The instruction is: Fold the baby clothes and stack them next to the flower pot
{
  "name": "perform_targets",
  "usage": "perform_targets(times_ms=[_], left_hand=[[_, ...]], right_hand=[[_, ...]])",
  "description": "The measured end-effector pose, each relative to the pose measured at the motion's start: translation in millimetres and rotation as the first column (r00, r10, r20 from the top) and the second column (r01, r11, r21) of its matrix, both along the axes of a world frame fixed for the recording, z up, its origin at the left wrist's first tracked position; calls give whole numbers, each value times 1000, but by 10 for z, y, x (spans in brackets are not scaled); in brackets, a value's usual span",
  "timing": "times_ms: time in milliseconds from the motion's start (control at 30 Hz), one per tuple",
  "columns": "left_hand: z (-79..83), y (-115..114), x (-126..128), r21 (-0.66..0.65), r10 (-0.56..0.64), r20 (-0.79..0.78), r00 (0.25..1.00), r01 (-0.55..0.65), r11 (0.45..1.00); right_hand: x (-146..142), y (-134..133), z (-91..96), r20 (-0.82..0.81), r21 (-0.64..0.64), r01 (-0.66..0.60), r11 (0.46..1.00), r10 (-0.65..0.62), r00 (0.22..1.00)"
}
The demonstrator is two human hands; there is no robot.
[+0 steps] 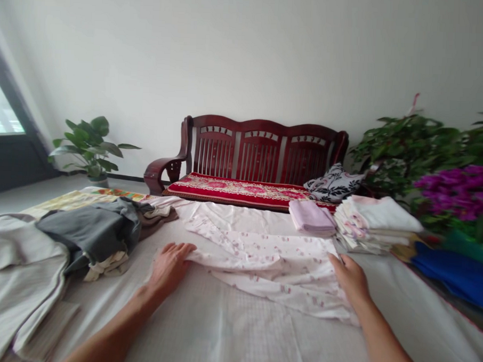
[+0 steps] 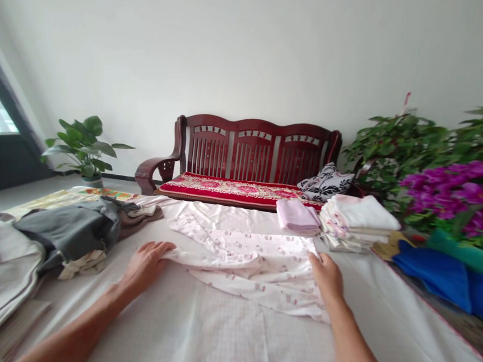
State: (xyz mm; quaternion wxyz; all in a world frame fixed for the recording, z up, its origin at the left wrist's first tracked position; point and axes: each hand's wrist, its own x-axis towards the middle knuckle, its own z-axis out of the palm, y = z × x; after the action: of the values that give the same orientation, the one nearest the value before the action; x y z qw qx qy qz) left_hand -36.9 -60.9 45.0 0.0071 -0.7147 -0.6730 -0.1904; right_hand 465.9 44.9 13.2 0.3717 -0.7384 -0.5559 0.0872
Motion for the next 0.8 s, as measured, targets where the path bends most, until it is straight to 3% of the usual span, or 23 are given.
perform_targets(times_ms=[133,200,333,433,500,567,633,700,767,800], left_hand=[[98,31,-132,-54,171,112,979,-166,985],[124,60,-190,-93,196,192,962,-181,979],[174,97,-348,-217,109,464,879,-6,976],[212,72,-536,-393,144,595,791,130,910],[218,45,-696,-433,112,584,804,191,881],[213,19,-855,-433,58,532,845,213,876],[224,-14,-968,-436,38,534,844,237,868],[269,-63,-1003,-430,72,638,767,278,859],[339,-121,-965,-403,149,791,594,322,857],[374,-147,-929,-386,201,858,472,337,859]], right_hand=[[-31,-1,4,-14,-13,1,1000,-1,1000],[-22,13,-11,-72,10,6,1000,-5,997],[-20,22,-34,-233,26,11,1000,-4,972],[-49,-44,30,-378,34,-56,998,65,923],[-44,-140,127,-462,8,-140,990,128,878],[4,-272,252,-557,-98,-254,962,159,815],[82,-420,376,-663,-239,-411,880,161,731],[158,-553,470,-746,-293,-553,780,175,642],[199,-641,516,-807,-236,-636,734,216,549],[201,-661,518,-832,-189,-659,728,238,501]])
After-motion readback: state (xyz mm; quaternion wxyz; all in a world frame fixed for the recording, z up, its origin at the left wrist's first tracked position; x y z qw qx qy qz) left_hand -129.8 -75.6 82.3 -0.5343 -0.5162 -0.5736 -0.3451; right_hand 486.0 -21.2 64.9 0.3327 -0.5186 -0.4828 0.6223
